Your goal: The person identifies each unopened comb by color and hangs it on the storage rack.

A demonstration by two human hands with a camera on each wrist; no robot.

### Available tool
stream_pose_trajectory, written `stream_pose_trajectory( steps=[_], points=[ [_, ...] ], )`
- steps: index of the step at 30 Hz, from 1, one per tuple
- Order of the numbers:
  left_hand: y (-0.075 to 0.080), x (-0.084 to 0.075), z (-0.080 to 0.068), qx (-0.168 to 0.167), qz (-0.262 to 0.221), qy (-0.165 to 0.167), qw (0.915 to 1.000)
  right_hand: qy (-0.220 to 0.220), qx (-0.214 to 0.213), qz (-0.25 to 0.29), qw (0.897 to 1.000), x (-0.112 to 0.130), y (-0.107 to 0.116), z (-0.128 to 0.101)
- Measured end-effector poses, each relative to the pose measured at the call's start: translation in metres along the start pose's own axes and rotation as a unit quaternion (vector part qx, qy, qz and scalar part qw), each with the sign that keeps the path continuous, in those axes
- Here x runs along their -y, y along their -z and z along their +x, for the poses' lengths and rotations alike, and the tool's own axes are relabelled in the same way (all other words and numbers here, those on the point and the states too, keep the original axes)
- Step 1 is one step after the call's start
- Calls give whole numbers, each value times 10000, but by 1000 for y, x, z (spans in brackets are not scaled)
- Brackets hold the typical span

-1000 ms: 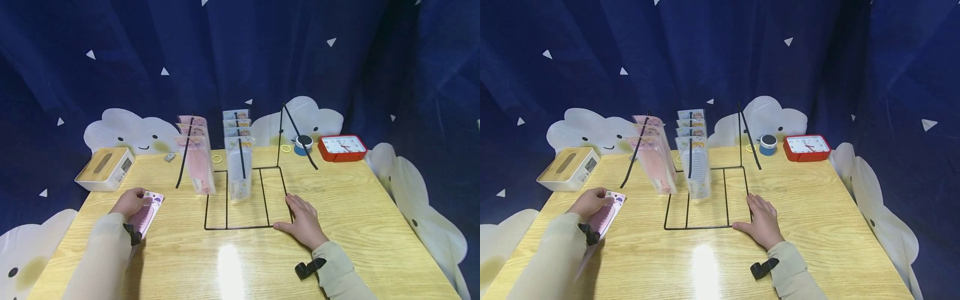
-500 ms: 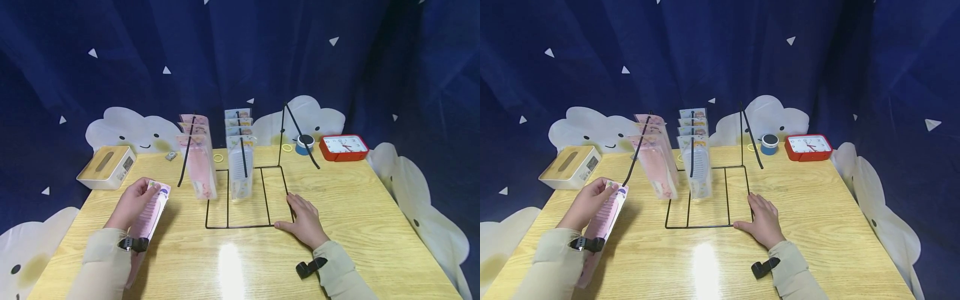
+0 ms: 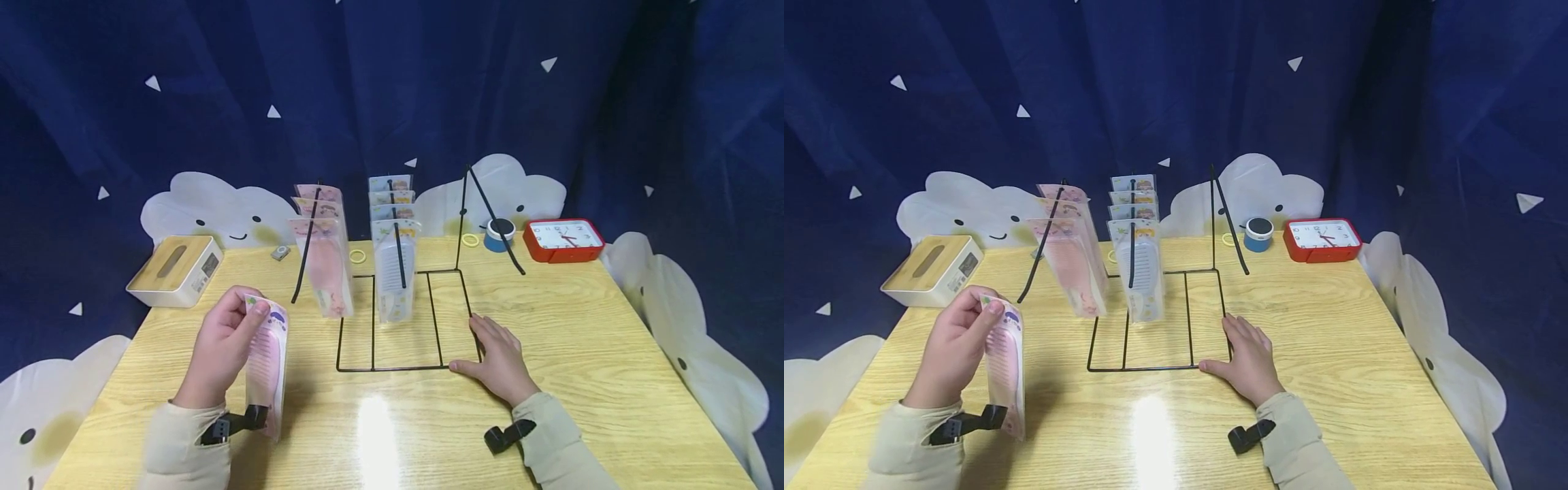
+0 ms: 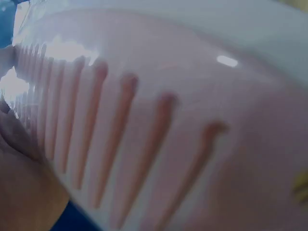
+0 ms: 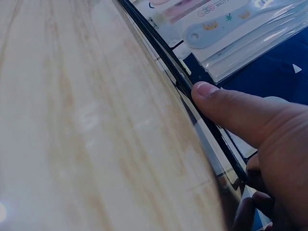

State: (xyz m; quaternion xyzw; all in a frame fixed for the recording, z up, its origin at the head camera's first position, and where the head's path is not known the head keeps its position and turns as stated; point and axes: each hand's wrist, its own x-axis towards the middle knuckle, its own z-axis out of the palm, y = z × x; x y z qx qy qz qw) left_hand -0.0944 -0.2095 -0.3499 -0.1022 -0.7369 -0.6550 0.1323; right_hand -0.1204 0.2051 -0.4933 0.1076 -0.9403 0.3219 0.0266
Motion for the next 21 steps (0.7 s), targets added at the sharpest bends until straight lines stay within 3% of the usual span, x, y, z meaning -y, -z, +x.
stream_pose_trajectory(
  steps=[3,6,10,21],
  points=[
    [-11,-7,-5,70,-624,-475,9969,1,12,1,10000,0,1,0],
    [-22,-13,-7,172,-1125,-978,9887,-6,30,-1,10000,-1,1,1],
    [-36,-21,-8,217,-1361,-1410,9804,-20,34,5,10000,-1,1,1],
    [-54,-34,-5,-264,-1434,-1345,9801,-25,27,-5,10000,0,0,1]
  ],
)
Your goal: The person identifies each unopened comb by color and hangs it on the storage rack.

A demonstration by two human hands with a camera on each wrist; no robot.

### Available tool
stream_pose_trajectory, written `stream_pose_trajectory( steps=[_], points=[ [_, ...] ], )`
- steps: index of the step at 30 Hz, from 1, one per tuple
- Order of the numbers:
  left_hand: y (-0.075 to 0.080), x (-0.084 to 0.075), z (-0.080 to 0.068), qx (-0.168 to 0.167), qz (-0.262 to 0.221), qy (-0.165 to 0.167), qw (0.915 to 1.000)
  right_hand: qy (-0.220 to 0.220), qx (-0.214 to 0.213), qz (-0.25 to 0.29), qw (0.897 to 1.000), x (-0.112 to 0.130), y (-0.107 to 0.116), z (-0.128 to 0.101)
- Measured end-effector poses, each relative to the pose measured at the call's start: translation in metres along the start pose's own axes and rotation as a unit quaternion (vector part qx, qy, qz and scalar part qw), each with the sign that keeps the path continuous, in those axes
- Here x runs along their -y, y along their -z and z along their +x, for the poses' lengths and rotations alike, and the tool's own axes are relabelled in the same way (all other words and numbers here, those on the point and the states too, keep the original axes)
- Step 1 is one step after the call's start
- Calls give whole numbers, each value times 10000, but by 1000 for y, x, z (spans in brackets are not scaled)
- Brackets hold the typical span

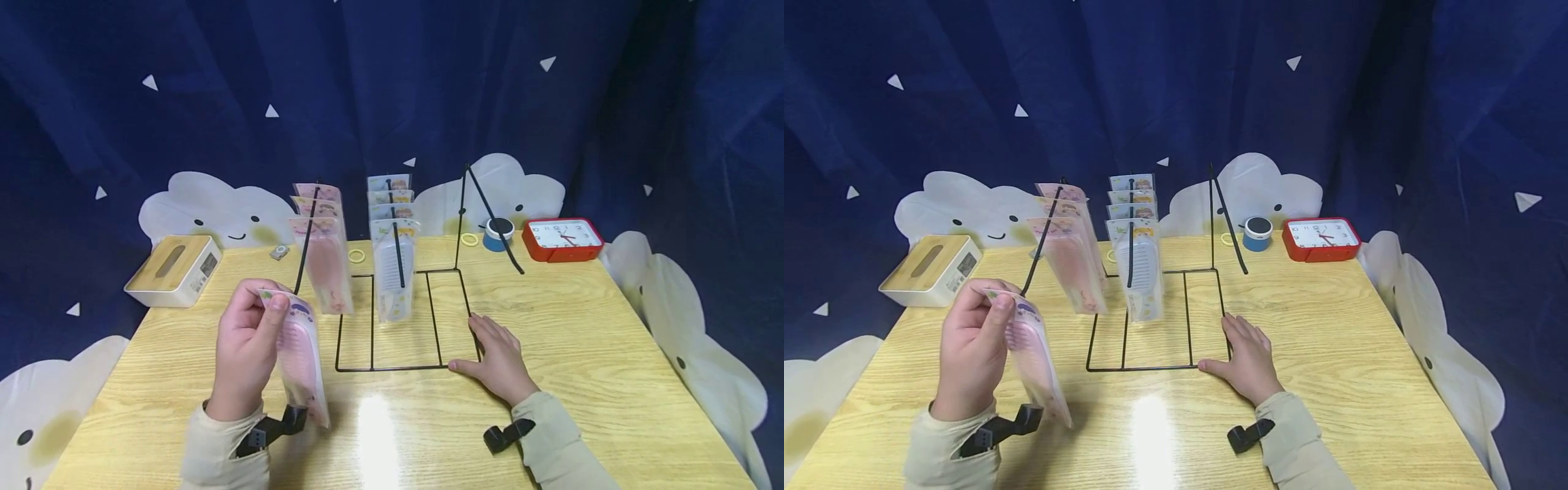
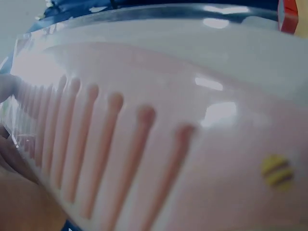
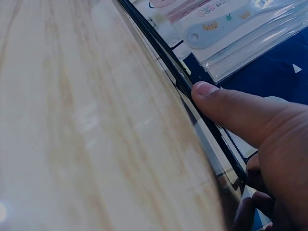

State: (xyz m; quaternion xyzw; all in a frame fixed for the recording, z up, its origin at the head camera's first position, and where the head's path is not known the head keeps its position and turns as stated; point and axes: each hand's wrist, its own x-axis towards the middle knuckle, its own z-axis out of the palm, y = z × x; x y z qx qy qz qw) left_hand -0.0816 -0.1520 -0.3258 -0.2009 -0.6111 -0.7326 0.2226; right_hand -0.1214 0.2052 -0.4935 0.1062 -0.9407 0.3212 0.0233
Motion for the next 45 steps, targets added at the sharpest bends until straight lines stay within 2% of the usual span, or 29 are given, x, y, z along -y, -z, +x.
stream_pose_trajectory(
  steps=[6,12,20,23,26,34,38,45],
  points=[
    [-4,2,-1,-151,-16,-95,9998,-7,9,-4,10000,0,0,0],
    [-6,4,-1,-120,49,-103,9999,-28,32,9,10000,1,1,1],
    [-3,14,3,91,-756,114,9970,-11,13,9,10000,2,1,1],
    [-3,18,6,2,-854,219,9961,7,-4,12,10000,2,1,1],
    [-4,21,9,-136,-708,318,9969,12,-18,9,10000,1,0,1],
    [-3,29,25,-428,446,588,9964,-7,-21,-25,10000,-2,-2,1],
    [-2,35,35,-415,577,578,9958,-6,-29,-14,10000,-2,-2,1],
    [0,43,50,-419,517,534,9964,4,-42,6,10000,-2,-1,0]
  ],
)
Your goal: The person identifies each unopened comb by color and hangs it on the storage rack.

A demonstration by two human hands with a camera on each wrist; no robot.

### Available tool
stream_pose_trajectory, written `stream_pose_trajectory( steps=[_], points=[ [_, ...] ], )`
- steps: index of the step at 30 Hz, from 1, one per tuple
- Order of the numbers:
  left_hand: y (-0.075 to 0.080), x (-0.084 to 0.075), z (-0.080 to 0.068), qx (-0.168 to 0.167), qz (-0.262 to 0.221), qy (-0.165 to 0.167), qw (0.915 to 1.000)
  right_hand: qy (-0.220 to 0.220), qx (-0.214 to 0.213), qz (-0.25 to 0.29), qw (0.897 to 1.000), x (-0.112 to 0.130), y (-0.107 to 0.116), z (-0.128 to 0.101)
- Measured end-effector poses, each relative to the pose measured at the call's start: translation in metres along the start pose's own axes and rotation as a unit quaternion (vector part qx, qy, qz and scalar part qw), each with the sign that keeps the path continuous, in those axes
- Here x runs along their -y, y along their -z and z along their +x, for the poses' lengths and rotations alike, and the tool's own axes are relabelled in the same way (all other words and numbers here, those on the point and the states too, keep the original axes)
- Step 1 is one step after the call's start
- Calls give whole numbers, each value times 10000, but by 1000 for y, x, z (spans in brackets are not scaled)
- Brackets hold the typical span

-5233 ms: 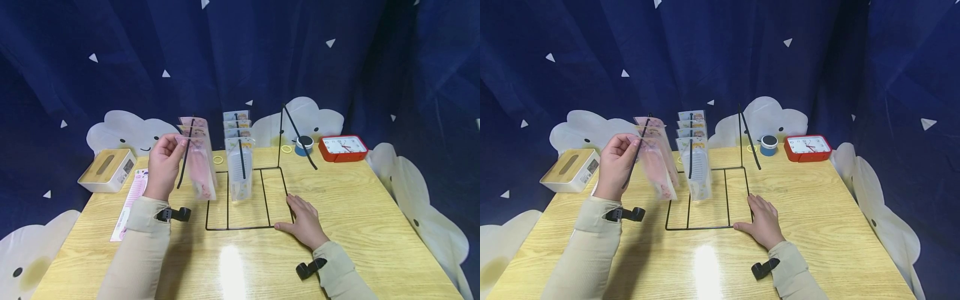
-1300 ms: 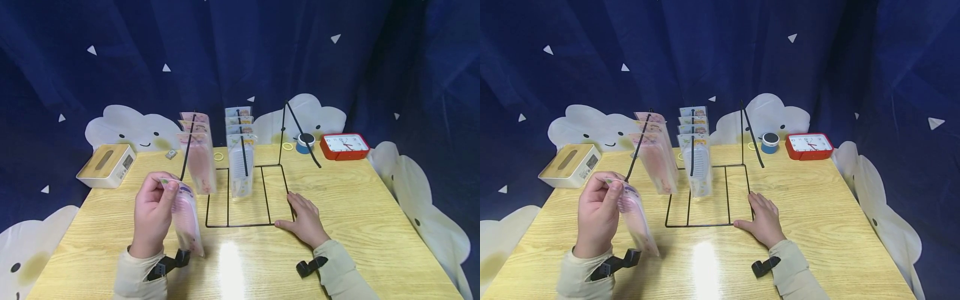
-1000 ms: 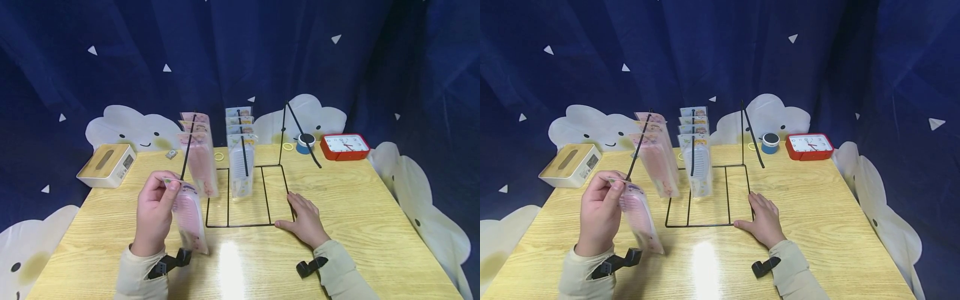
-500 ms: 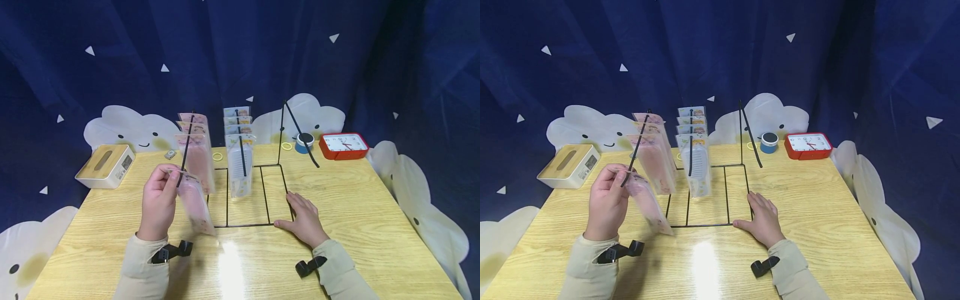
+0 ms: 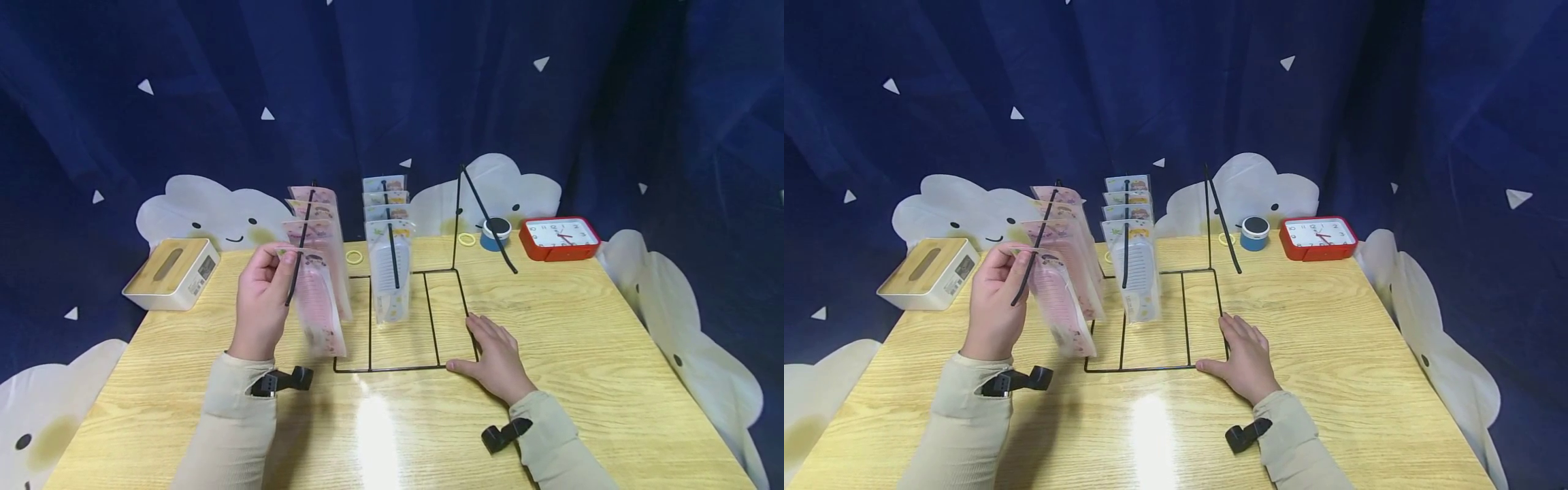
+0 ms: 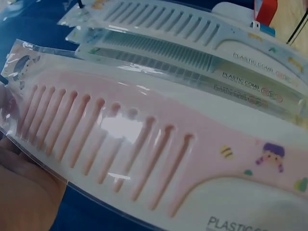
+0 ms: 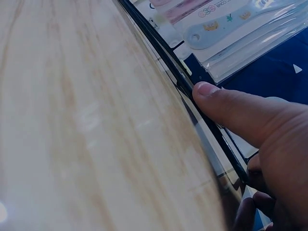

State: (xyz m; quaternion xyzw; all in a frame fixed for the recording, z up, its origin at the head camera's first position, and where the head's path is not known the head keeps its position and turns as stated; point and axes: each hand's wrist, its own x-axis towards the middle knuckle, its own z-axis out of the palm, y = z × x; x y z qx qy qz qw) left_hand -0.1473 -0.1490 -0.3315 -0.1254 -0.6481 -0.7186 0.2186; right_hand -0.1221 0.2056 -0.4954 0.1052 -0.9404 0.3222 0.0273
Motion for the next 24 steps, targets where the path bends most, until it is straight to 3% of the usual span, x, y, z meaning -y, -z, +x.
stream_pose_trajectory(
  steps=[11,24],
  points=[
    [-5,5,15,-42,-234,80,9997,-7,4,18,10000,1,0,0],
    [-4,5,14,-62,-69,67,9999,-21,1,27,10000,2,2,-1]
  ],
)
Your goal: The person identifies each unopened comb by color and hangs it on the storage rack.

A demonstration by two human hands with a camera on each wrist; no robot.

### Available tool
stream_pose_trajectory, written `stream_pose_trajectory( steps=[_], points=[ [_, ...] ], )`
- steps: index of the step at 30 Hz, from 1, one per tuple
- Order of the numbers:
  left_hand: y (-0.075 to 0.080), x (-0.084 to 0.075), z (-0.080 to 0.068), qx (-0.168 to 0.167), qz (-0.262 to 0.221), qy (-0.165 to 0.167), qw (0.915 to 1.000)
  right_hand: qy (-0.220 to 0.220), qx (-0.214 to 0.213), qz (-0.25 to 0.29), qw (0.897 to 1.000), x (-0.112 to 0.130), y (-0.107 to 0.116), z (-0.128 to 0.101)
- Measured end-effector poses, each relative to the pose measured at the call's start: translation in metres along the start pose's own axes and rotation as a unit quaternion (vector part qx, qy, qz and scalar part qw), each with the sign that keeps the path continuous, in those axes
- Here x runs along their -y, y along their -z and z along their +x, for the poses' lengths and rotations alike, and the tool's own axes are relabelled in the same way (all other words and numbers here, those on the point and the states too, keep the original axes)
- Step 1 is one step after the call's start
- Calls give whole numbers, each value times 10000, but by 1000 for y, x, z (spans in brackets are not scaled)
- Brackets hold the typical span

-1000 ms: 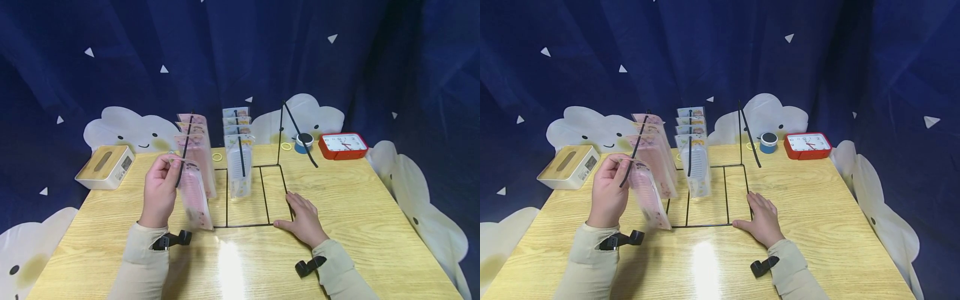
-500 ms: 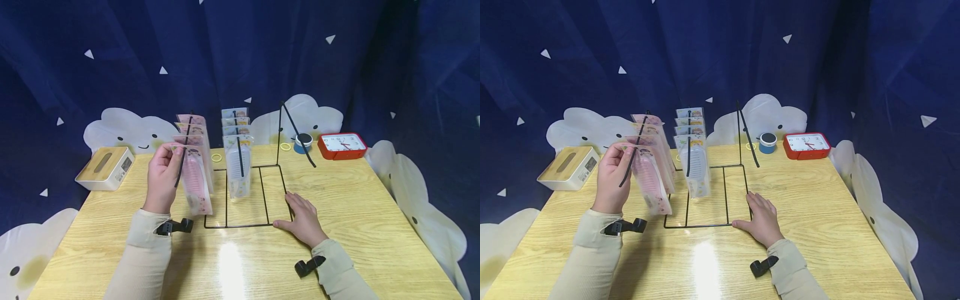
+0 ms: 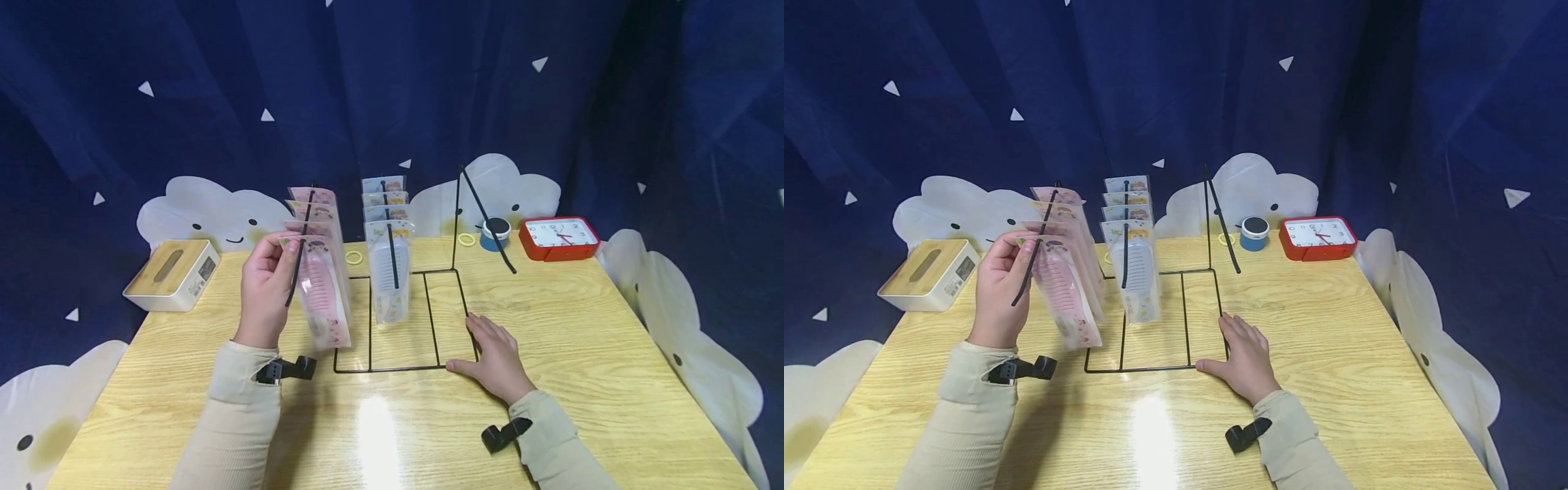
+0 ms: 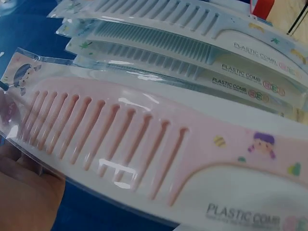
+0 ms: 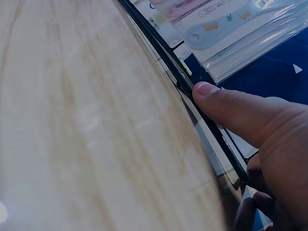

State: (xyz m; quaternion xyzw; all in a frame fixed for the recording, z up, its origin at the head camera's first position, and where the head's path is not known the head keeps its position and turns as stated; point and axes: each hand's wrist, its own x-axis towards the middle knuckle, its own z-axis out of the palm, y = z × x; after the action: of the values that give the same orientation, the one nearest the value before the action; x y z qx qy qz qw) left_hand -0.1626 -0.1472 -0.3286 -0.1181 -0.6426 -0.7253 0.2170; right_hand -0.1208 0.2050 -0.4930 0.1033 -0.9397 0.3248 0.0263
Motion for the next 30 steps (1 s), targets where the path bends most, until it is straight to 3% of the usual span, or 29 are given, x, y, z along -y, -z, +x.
stream_pose_trajectory(
  steps=[13,23,26,30],
  points=[
    [8,10,-13,-383,341,105,9986,-25,44,-29,10000,-2,3,-1],
    [19,25,-30,-338,659,447,9963,-58,8,113,9999,-8,7,1],
    [26,33,-38,-326,632,479,9963,-170,-253,539,9981,-10,8,-3],
    [38,45,-50,-230,695,518,9960,-98,-1013,1294,9864,-10,13,-8]
  ],
)
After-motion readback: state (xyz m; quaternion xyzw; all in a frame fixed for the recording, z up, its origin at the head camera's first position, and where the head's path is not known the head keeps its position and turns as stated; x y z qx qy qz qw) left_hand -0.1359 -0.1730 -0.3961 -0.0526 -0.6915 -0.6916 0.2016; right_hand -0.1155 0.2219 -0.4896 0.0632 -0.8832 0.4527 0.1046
